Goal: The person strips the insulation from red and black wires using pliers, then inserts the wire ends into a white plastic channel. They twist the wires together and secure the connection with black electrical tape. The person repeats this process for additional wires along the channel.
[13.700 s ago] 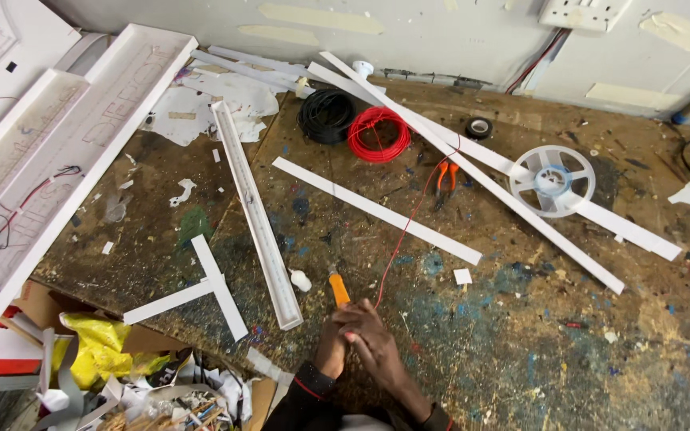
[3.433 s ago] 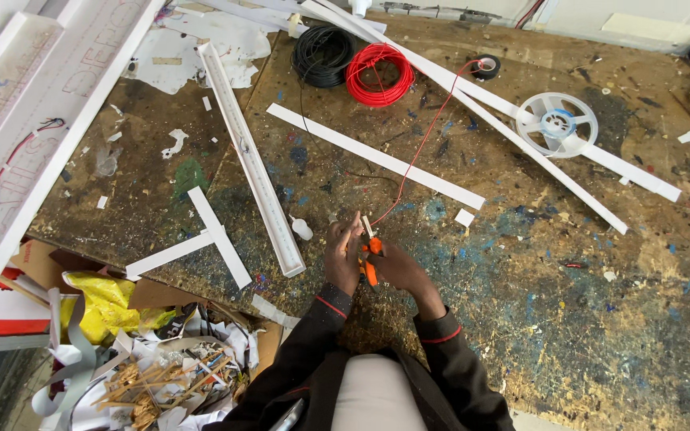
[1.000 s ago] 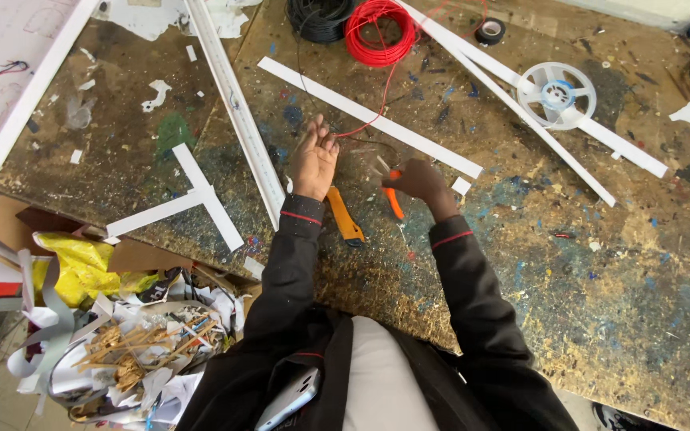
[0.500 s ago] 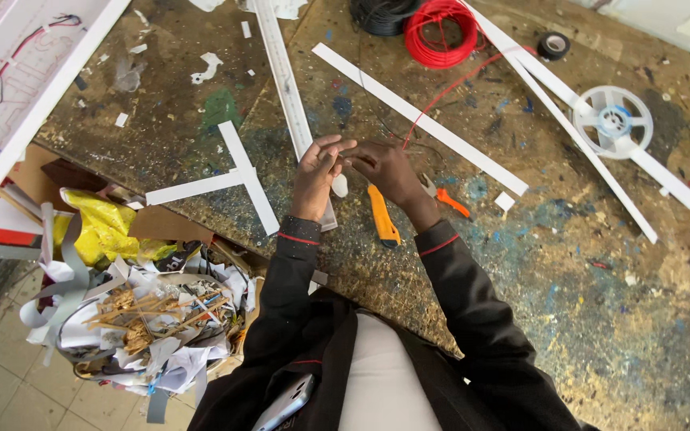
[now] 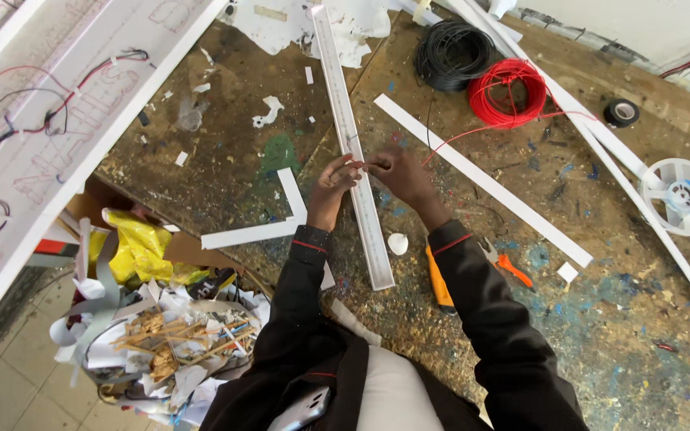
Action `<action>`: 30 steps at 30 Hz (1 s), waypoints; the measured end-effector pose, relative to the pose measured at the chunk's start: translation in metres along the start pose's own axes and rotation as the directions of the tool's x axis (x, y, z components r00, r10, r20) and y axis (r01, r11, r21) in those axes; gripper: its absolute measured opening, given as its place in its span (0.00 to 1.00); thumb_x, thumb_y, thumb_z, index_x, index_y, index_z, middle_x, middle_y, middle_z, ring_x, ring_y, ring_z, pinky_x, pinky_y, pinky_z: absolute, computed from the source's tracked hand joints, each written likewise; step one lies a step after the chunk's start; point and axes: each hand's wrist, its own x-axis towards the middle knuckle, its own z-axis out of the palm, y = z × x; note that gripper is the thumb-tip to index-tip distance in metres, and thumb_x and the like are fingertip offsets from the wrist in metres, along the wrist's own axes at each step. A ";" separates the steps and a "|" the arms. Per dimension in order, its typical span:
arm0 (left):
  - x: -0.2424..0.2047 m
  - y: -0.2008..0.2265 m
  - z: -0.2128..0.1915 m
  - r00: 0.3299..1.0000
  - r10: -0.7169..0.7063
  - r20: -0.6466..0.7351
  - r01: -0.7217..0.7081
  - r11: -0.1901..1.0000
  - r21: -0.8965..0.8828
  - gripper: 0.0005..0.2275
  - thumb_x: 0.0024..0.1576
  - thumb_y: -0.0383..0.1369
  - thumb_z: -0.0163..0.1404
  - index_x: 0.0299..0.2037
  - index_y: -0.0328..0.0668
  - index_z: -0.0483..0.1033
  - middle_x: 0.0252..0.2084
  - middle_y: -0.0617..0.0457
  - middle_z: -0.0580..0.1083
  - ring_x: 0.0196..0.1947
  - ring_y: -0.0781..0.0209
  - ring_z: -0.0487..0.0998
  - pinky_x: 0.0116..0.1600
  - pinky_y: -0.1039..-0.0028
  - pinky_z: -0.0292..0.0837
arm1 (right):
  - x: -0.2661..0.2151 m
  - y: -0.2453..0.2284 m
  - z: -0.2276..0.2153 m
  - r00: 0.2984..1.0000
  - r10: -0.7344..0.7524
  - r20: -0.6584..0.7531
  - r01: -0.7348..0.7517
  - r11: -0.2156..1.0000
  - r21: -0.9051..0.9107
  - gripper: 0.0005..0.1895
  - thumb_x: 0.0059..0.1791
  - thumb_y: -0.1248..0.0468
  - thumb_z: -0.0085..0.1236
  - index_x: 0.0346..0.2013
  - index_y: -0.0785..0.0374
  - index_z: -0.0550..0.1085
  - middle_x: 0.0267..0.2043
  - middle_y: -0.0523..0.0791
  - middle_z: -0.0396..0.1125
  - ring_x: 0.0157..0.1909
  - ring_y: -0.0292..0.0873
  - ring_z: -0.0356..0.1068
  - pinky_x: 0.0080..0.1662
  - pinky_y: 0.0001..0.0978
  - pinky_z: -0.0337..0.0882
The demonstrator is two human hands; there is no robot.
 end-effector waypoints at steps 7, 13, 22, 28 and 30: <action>0.050 -0.019 -0.029 0.994 0.025 -0.108 -0.029 0.999 -0.029 0.16 0.73 0.36 0.61 0.64 0.33 0.82 0.57 0.37 0.83 0.56 0.49 0.85 0.65 0.52 0.83 | 0.033 0.017 0.023 0.999 0.048 0.004 -0.048 0.991 -0.125 0.07 0.55 0.59 0.71 0.47 0.55 0.87 0.45 0.52 0.81 0.48 0.63 0.81 0.48 0.59 0.82; 0.089 -0.017 -0.062 0.942 0.077 -0.326 -0.110 0.990 -0.084 0.20 0.70 0.42 0.64 0.64 0.34 0.82 0.57 0.37 0.83 0.57 0.46 0.86 0.69 0.52 0.84 | 0.023 0.033 0.023 0.930 -0.171 -0.326 0.109 0.973 -0.202 0.11 0.57 0.61 0.72 0.52 0.60 0.85 0.57 0.55 0.78 0.60 0.66 0.78 0.56 0.60 0.81; 0.085 -0.022 -0.030 0.975 -0.026 -0.223 0.061 0.986 0.154 0.17 0.70 0.45 0.62 0.59 0.40 0.86 0.56 0.35 0.84 0.62 0.36 0.84 0.69 0.42 0.80 | 0.069 0.042 0.048 0.985 0.168 -0.037 -0.167 0.986 0.029 0.14 0.52 0.53 0.75 0.46 0.57 0.88 0.38 0.56 0.81 0.42 0.65 0.82 0.41 0.60 0.77; 0.078 -0.017 -0.050 0.986 -0.013 -0.169 0.064 0.952 0.300 0.14 0.71 0.46 0.63 0.57 0.46 0.87 0.50 0.45 0.86 0.55 0.54 0.84 0.60 0.51 0.80 | 0.062 0.050 0.059 0.995 -0.008 0.097 0.024 0.986 -0.166 0.07 0.58 0.59 0.63 0.44 0.58 0.84 0.39 0.58 0.80 0.41 0.69 0.81 0.41 0.59 0.77; 0.080 -0.025 -0.043 0.990 -0.005 -0.142 0.052 0.943 0.328 0.13 0.71 0.44 0.64 0.57 0.48 0.88 0.48 0.47 0.87 0.52 0.58 0.85 0.58 0.56 0.82 | 0.053 0.053 0.057 0.988 -0.018 0.154 0.054 0.971 -0.231 0.08 0.61 0.60 0.58 0.45 0.59 0.82 0.42 0.57 0.80 0.44 0.69 0.81 0.43 0.60 0.79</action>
